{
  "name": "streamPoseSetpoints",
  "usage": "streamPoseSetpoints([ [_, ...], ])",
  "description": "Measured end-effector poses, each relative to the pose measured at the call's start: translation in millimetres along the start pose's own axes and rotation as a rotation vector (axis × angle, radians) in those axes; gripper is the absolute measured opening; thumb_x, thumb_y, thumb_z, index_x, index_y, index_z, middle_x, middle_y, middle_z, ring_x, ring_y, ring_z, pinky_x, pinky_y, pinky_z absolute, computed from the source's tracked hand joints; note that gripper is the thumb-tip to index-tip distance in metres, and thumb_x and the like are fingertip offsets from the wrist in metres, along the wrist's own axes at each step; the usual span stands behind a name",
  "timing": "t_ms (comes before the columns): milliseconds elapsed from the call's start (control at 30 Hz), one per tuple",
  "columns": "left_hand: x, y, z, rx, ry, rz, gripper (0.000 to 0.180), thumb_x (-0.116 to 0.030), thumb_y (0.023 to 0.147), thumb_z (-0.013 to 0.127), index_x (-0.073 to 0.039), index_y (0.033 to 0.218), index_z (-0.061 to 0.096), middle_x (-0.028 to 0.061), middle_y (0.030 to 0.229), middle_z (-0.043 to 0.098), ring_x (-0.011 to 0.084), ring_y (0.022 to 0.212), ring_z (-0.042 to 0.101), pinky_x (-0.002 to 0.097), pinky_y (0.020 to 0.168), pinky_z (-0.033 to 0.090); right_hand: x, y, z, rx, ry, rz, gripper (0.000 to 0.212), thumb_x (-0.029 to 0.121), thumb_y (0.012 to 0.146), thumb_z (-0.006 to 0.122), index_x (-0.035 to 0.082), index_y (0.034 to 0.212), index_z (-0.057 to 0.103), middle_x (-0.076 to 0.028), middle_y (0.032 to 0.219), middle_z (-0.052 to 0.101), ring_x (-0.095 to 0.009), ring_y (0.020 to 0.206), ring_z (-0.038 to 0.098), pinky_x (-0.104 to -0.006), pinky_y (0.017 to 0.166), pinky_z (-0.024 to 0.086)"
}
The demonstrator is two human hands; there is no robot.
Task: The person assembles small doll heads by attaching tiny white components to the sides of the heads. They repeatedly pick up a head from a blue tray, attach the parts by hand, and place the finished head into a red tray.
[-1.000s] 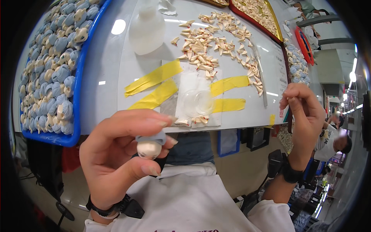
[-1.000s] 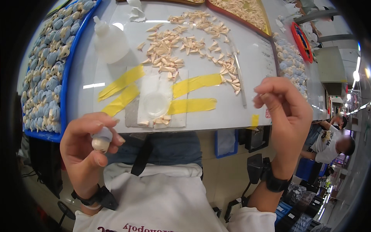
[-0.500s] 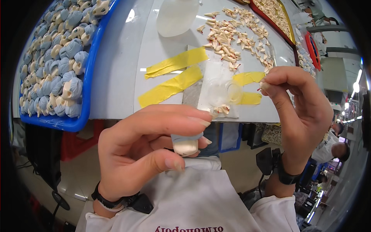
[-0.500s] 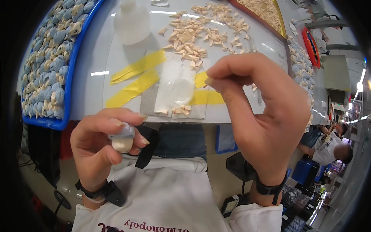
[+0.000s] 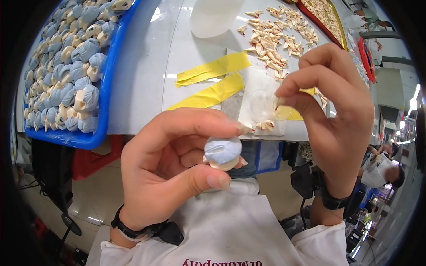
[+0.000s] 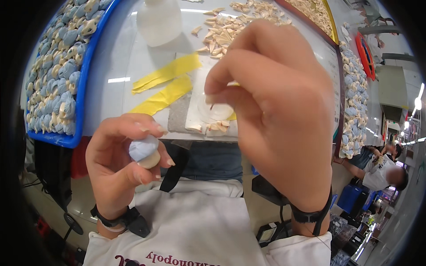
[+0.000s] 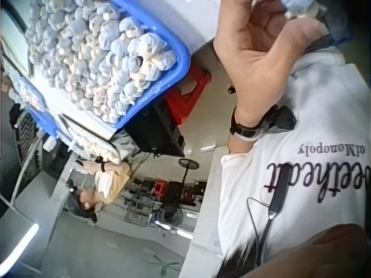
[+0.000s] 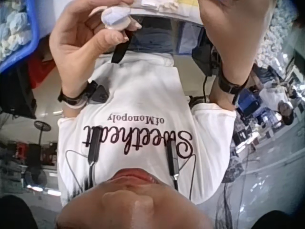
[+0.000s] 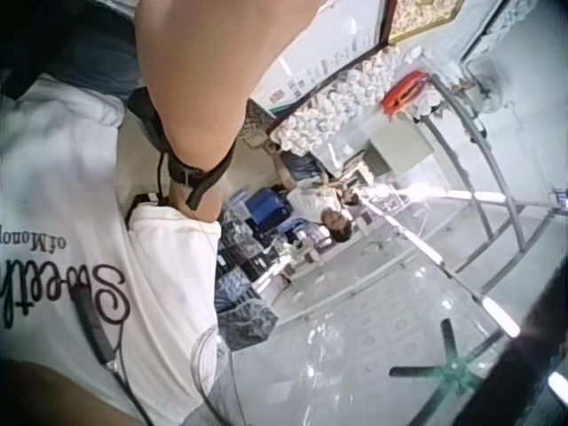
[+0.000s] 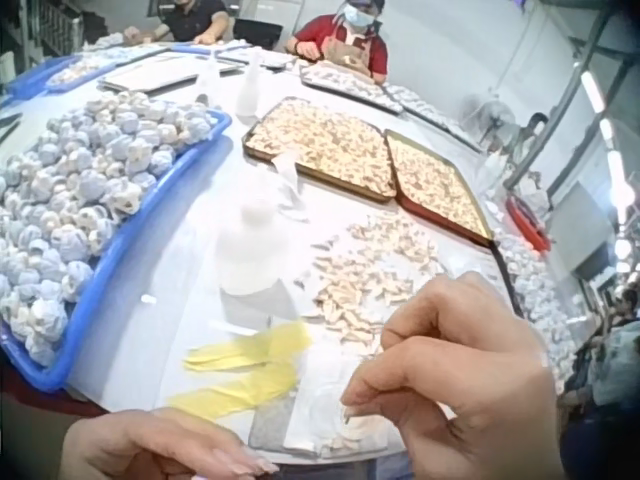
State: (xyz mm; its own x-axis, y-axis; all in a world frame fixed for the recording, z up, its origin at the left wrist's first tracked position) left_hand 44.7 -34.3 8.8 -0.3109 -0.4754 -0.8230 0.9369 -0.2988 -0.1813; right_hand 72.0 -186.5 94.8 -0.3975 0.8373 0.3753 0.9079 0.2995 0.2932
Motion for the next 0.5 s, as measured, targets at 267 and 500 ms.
streamPoseSetpoints([
  [267, -2, 1, -1, 0.191, 0.079, 0.185, 0.046, -0.020, 0.065, 0.078, -0.001, 0.097, 0.052, 0.0168, 0.102, 0.051, 0.0186, 0.070, 0.061, 0.0207, 0.049, 0.045, -2, -6, -2, -0.015, 0.014, 0.058, 0.018, -0.010, 0.054, 0.059, 0.000, 0.069, 0.056, -0.006, 0.073, 0.044, -0.017, 0.068, 0.046, -0.0245, 0.061, 0.035],
  [500, -8, -3, 10, 0.118, 0.053, 0.132, 0.046, -0.017, 0.065, 0.078, 0.000, 0.099, 0.052, 0.0160, 0.098, 0.051, 0.0202, 0.073, 0.061, 0.0218, 0.054, 0.048, 2, -24, -3, -0.138, 0.350, 0.050, 0.015, -0.008, 0.065, 0.059, 0.002, 0.074, 0.055, -0.008, 0.079, 0.047, -0.014, 0.068, 0.046, -0.0216, 0.062, 0.037],
])
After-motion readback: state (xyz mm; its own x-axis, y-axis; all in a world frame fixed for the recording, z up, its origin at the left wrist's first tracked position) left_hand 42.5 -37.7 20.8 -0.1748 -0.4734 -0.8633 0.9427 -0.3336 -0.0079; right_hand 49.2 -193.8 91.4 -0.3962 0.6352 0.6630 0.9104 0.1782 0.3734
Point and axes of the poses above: each hand's wrist, its own y-axis towards the middle knuckle, its own z-axis out of the palm, x = y × z, the point moved 6 cm from there along y, towards the middle knuckle
